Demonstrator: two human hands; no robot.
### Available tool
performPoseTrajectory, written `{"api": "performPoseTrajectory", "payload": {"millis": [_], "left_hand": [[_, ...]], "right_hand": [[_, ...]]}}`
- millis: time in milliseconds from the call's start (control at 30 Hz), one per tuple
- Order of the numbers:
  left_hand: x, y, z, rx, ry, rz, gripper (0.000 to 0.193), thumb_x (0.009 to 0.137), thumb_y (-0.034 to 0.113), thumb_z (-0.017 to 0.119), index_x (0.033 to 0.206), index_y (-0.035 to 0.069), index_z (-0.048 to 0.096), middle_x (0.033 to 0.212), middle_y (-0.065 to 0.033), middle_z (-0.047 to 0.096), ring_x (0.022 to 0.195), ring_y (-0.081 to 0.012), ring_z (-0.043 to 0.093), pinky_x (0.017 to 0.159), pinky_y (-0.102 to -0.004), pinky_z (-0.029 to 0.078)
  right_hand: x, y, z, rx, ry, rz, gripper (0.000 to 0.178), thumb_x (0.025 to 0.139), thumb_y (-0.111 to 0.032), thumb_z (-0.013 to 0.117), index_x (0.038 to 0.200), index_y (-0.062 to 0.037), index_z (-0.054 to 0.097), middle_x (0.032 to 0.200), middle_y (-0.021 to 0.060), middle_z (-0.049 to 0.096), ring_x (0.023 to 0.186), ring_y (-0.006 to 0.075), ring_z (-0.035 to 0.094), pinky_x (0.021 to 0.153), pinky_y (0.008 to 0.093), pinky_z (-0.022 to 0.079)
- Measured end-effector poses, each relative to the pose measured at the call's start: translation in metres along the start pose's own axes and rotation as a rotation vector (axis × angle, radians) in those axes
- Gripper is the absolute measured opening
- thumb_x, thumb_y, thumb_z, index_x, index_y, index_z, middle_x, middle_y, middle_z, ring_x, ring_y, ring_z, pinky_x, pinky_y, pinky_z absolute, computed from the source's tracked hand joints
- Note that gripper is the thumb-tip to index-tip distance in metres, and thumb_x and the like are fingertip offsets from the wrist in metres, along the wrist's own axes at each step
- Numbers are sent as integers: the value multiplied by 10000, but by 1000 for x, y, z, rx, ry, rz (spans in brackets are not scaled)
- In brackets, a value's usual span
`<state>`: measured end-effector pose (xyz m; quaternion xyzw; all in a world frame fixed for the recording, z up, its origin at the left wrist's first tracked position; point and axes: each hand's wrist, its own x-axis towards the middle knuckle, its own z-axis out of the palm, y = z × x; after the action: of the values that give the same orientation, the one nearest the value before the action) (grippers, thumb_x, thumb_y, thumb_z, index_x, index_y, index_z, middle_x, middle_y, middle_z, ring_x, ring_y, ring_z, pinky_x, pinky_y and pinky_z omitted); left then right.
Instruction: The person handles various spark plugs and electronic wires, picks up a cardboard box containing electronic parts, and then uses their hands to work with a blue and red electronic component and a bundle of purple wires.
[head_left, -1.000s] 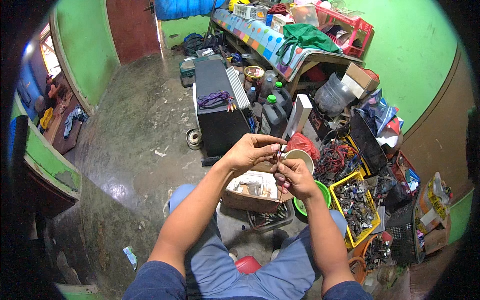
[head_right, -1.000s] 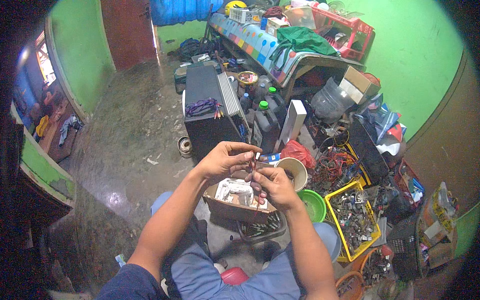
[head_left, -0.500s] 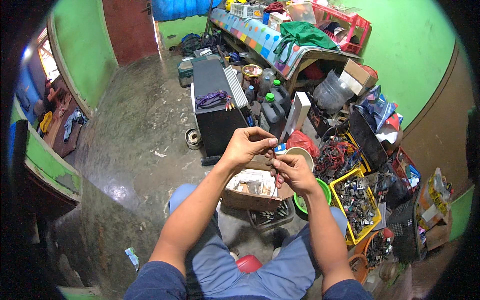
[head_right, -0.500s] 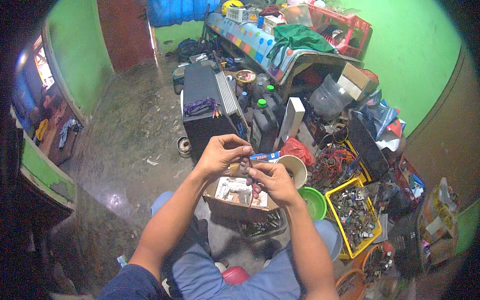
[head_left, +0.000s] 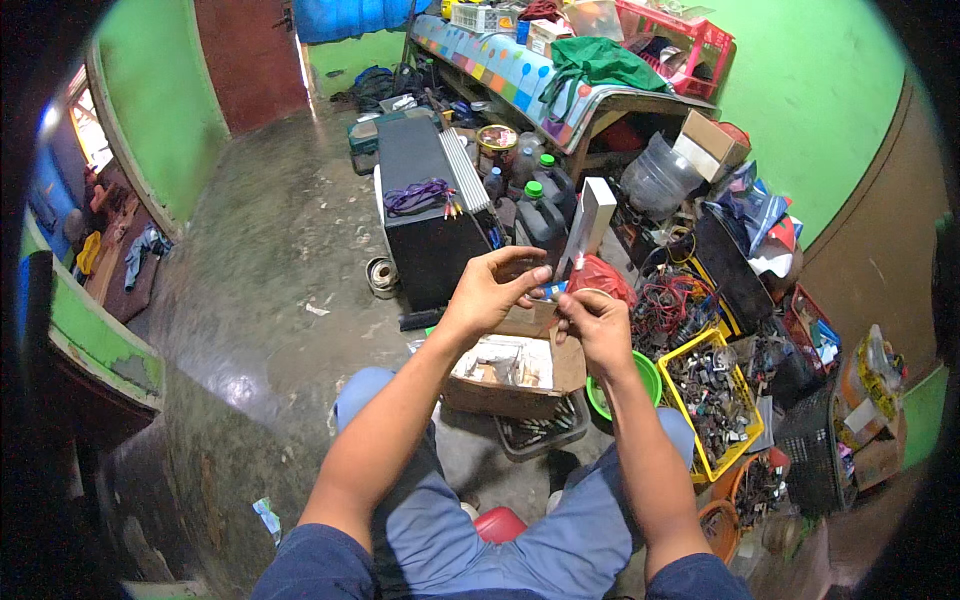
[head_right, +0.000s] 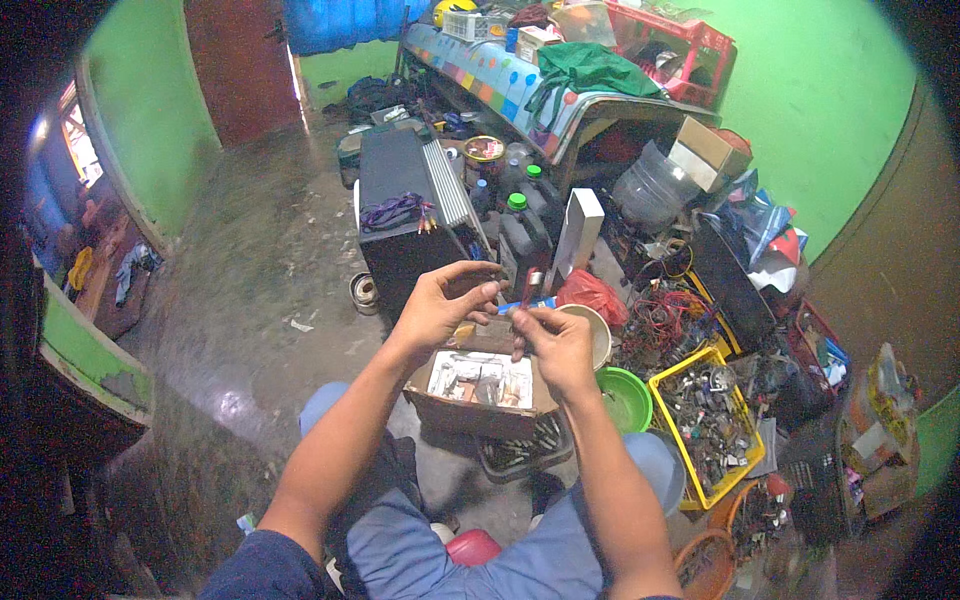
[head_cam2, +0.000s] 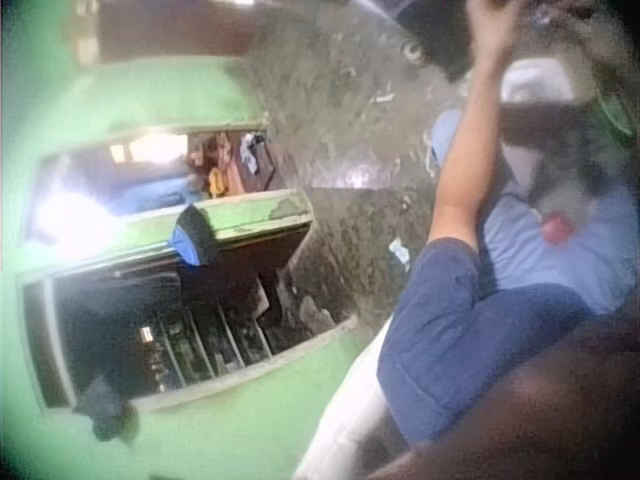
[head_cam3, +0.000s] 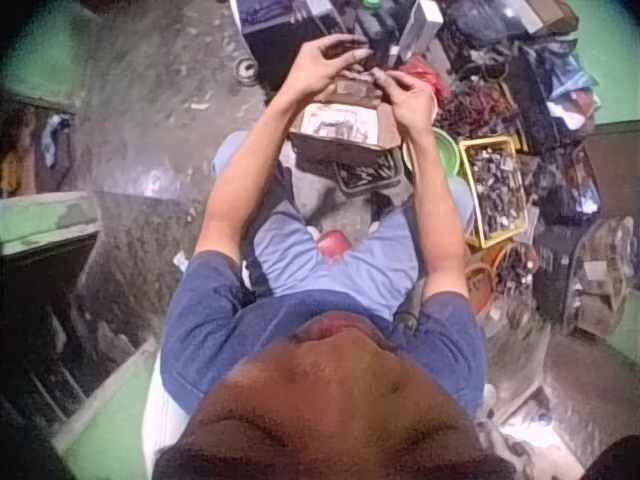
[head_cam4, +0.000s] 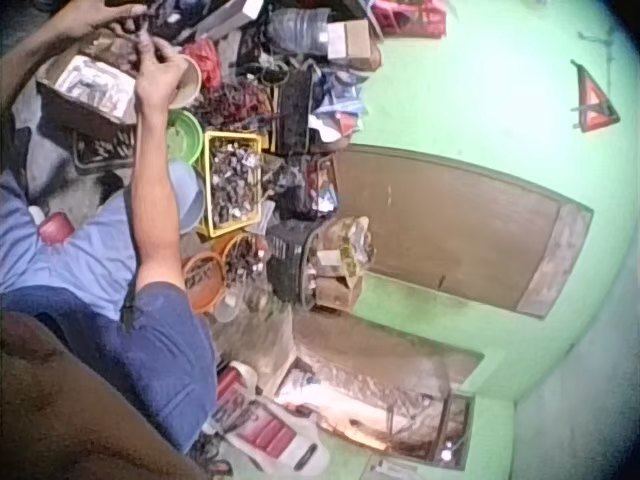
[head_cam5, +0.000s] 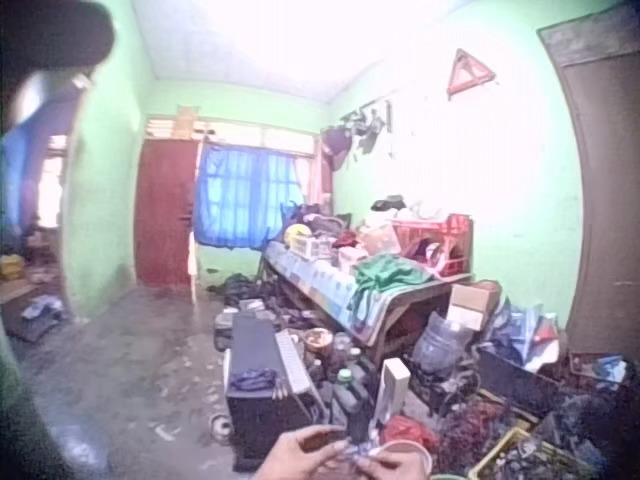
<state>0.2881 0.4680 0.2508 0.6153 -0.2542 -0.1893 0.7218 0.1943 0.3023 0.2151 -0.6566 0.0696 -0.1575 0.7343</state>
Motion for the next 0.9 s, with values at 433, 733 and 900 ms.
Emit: {"api": "performPoseTrajectory", "payload": {"millis": [433, 733, 900], "left_hand": [[-7, 0, 6, 432, -116, 11, 248, 857, 195, 746, 975, -23, 738, 819, -84, 729, 776, -105, 656, 737, -292, 523], [-7, 0, 2, 581, -95, 71, 219, 812, 201, 774, 959, 39, 768, 829, -134, 737, 777, -156, 677, 766, -343, 524], [-7, 9, -9, 556, -69, 26, 248, 835, 187, 749, 1025, 28, 753, 899, -126, 746, 817, -156, 679, 814, -343, 520]], "right_hand": [[0, -14, 0, 405, 75, 44, 173, 941, -143, 665, 1007, 16, 679, 949, 117, 712, 798, 198, 706, 728, 347, 600], [4, -5, -5, 5, 116, -84, 152, 935, -102, 665, 922, 49, 683, 852, 102, 703, 703, 141, 674, 601, 313, 584], [0, -14, -11, -373, 24, -98, 126, 898, -63, 691, 933, 56, 716, 767, 78, 694, 637, 102, 645, 547, 260, 522]]}}
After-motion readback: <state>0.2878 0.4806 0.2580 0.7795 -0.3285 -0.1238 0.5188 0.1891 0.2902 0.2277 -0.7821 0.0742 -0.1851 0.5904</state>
